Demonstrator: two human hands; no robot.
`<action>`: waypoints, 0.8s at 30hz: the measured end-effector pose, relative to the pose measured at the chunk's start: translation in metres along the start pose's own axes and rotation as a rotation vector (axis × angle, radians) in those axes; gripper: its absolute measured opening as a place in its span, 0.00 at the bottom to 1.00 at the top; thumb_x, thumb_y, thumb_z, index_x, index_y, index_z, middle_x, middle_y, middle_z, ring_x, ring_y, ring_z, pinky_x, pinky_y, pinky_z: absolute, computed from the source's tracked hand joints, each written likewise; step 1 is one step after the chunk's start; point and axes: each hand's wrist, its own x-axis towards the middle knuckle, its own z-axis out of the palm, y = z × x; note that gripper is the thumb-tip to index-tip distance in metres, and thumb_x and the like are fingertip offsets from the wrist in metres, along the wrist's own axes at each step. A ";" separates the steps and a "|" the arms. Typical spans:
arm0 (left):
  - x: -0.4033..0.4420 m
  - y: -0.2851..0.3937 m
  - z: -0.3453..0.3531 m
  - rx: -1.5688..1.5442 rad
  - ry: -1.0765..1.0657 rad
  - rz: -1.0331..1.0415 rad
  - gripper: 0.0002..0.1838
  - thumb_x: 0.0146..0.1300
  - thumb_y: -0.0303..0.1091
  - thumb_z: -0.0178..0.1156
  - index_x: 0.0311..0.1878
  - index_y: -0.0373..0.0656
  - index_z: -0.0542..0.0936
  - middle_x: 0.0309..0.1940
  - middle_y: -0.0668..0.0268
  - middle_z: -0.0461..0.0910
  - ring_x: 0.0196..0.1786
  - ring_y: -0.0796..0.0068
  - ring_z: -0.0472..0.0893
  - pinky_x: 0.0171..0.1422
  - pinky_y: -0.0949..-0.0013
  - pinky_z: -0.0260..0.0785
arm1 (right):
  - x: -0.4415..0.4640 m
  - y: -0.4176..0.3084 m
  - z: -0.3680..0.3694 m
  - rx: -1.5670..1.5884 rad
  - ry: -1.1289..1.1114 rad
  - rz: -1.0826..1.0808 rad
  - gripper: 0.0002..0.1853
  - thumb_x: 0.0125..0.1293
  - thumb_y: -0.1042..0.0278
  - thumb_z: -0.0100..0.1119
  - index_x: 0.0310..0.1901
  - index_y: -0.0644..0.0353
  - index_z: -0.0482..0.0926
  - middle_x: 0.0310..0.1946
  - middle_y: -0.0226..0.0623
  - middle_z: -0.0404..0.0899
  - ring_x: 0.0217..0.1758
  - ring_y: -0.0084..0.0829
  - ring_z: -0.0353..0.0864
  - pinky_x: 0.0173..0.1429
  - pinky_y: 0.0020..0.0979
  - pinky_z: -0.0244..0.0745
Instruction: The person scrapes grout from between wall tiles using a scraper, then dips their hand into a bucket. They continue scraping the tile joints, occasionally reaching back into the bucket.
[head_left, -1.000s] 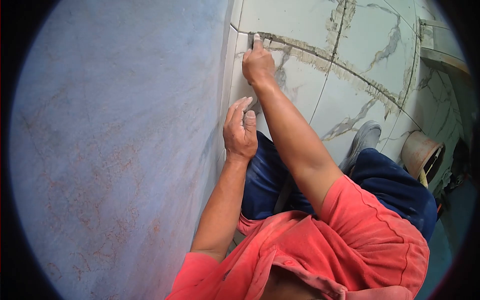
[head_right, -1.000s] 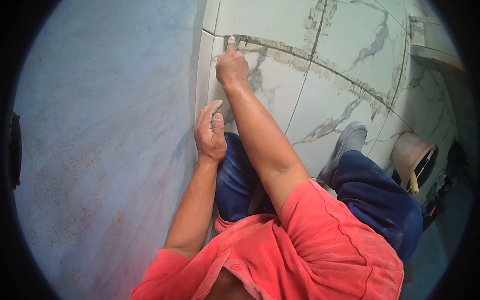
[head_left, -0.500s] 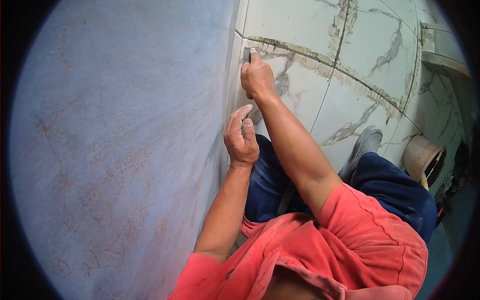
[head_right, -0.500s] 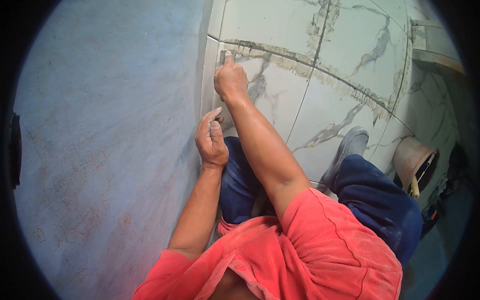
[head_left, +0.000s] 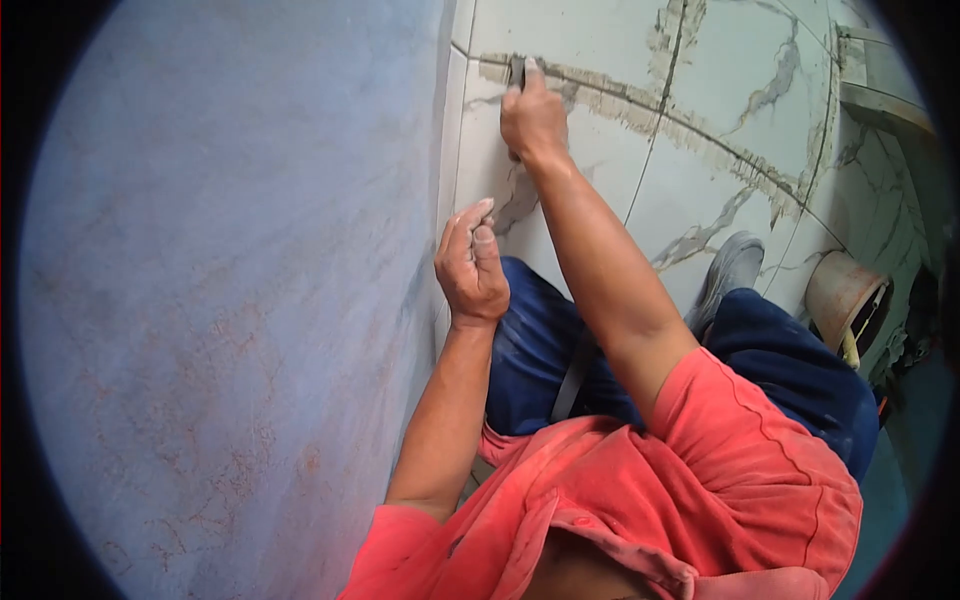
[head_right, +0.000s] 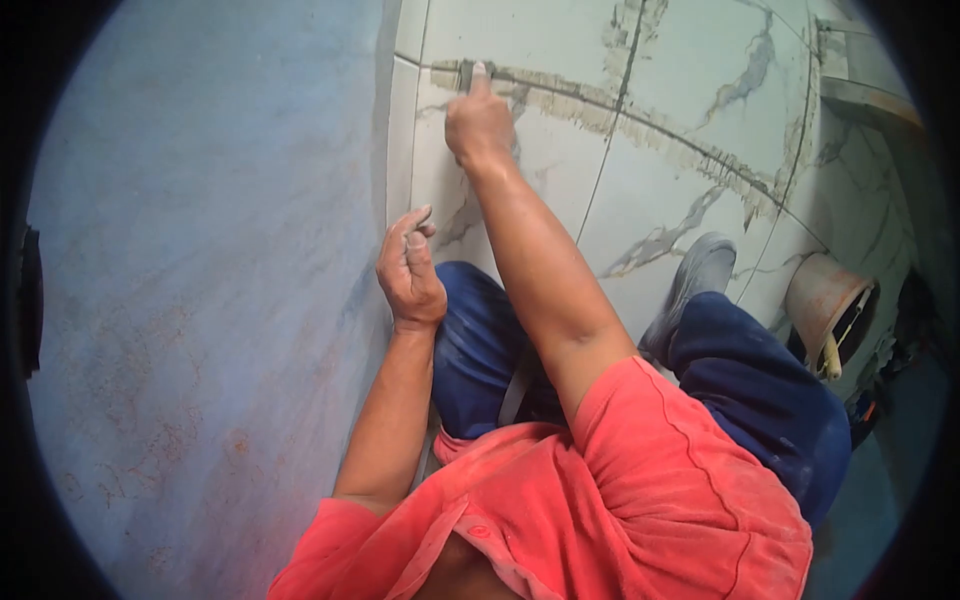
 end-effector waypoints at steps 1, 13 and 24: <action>0.000 -0.001 0.000 -0.004 0.008 -0.004 0.22 0.78 0.44 0.48 0.55 0.33 0.81 0.48 0.54 0.83 0.44 0.65 0.83 0.52 0.64 0.76 | -0.005 0.005 0.004 -0.122 0.114 -0.108 0.32 0.68 0.62 0.51 0.74 0.58 0.65 0.35 0.60 0.84 0.43 0.57 0.86 0.52 0.53 0.79; -0.002 -0.004 0.000 0.003 -0.005 -0.028 0.23 0.78 0.44 0.47 0.54 0.33 0.81 0.48 0.55 0.83 0.44 0.65 0.83 0.53 0.64 0.76 | -0.012 0.004 0.003 -0.120 0.003 -0.082 0.29 0.69 0.59 0.49 0.71 0.57 0.69 0.40 0.65 0.83 0.46 0.62 0.84 0.56 0.53 0.77; 0.000 -0.002 0.001 -0.022 0.011 -0.015 0.18 0.78 0.39 0.49 0.52 0.33 0.81 0.48 0.52 0.84 0.47 0.58 0.84 0.53 0.63 0.77 | -0.022 0.022 -0.008 -0.081 0.108 -0.074 0.29 0.68 0.58 0.49 0.70 0.58 0.69 0.39 0.66 0.83 0.46 0.62 0.84 0.56 0.53 0.77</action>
